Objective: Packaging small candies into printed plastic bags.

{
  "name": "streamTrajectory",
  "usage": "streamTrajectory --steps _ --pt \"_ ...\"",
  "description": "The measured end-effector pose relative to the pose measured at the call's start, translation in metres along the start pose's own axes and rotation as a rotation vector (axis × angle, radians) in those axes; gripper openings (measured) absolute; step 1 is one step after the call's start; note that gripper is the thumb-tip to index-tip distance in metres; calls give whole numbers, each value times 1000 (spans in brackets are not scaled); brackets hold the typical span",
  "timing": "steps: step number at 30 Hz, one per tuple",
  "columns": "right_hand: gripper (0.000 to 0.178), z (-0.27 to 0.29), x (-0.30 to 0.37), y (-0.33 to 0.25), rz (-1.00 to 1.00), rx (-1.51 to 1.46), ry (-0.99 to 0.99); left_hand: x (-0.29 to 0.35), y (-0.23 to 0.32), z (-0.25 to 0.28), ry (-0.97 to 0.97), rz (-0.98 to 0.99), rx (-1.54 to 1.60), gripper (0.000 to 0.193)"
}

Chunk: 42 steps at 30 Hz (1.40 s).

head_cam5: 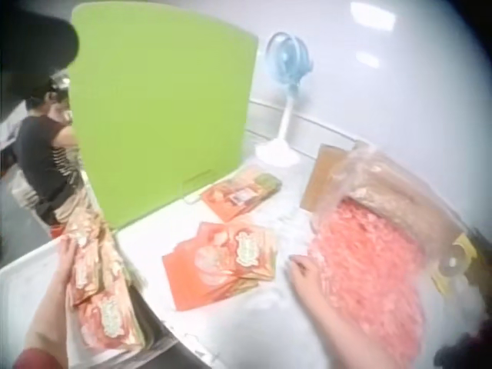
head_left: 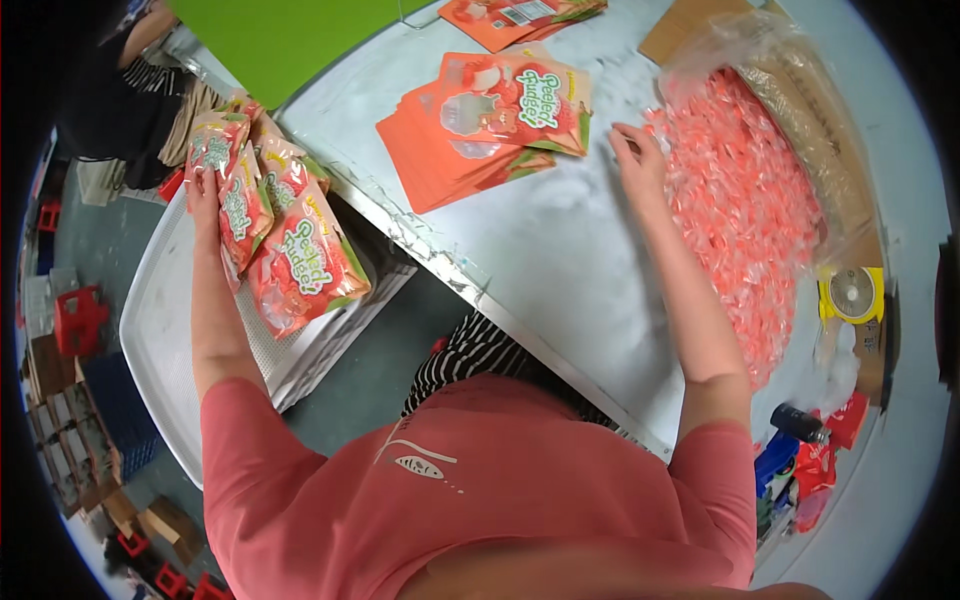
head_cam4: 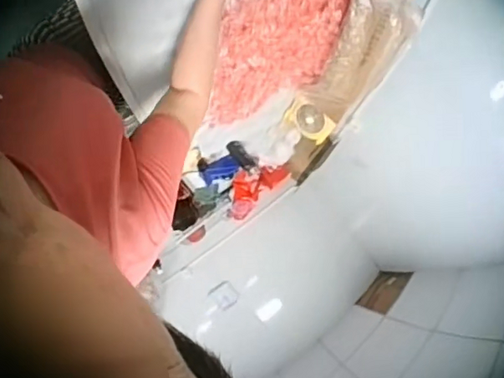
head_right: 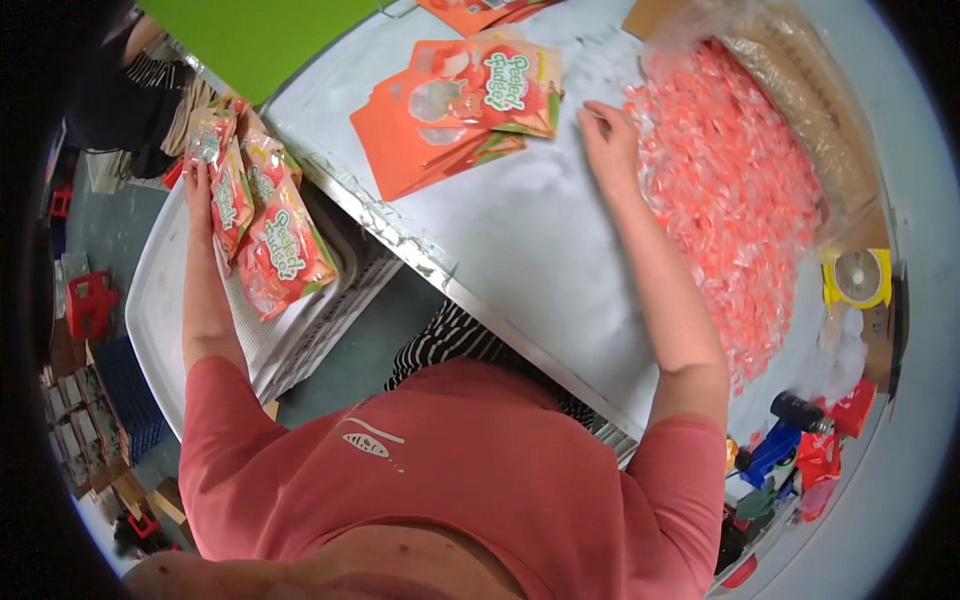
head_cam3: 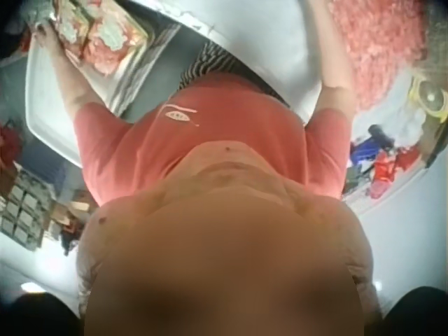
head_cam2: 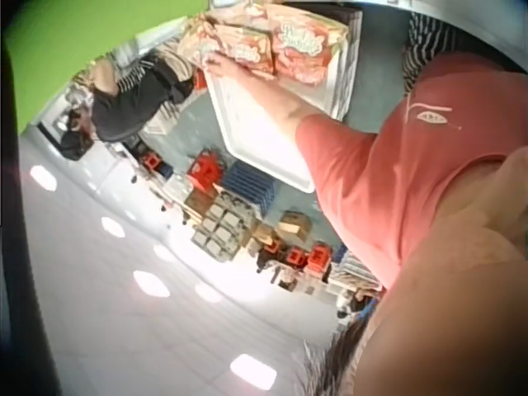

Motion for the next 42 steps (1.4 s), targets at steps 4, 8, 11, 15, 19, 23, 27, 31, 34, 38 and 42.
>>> streamTrajectory --steps 4,8,11,15,19,23,27,31,34,38,42 --pt "56 -26 -8 -12 -279 76 -41 21 16 0 12 128 175 36" --pt "61 -41 -12 -1 -337 83 -56 26 23 20 48 315 -14 53" --pt "44 -46 0 0 -444 -179 -98 43 36 38 212 280 222 69" --pt "21 -53 22 -20 -615 -602 -101 63 85 57 230 139 -26 69" --pt "19 -26 40 -26 -597 -560 -81 111 200 18 137 -2 37 57" --pt "19 -7 58 -76 -454 -599 -140 209 326 -57 -258 -148 283 33" --pt "15 12 113 -151 -220 -534 -285 302 421 -137 -560 -323 351 23" --pt "12 32 182 -195 -123 -478 -388 358 465 -169 -599 -345 422 15" --pt "11 46 215 -214 33 -349 -272 381 457 -180 -582 -312 381 14" --pt "19 48 249 -219 149 -162 -221 405 454 -182 -504 -363 273 14" --pt "21 54 269 -179 -125 -521 -135 420 447 -197 -571 -393 335 21"
Point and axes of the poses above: each hand's wrist, its own x-axis away from the middle knuckle, its own z-axis out of the back of the hand, y = z × x, the point moved 9 cm from there along -x, towards the middle knuckle, and after that the axes turned 3 degrees about z, right-handed, at the moved point
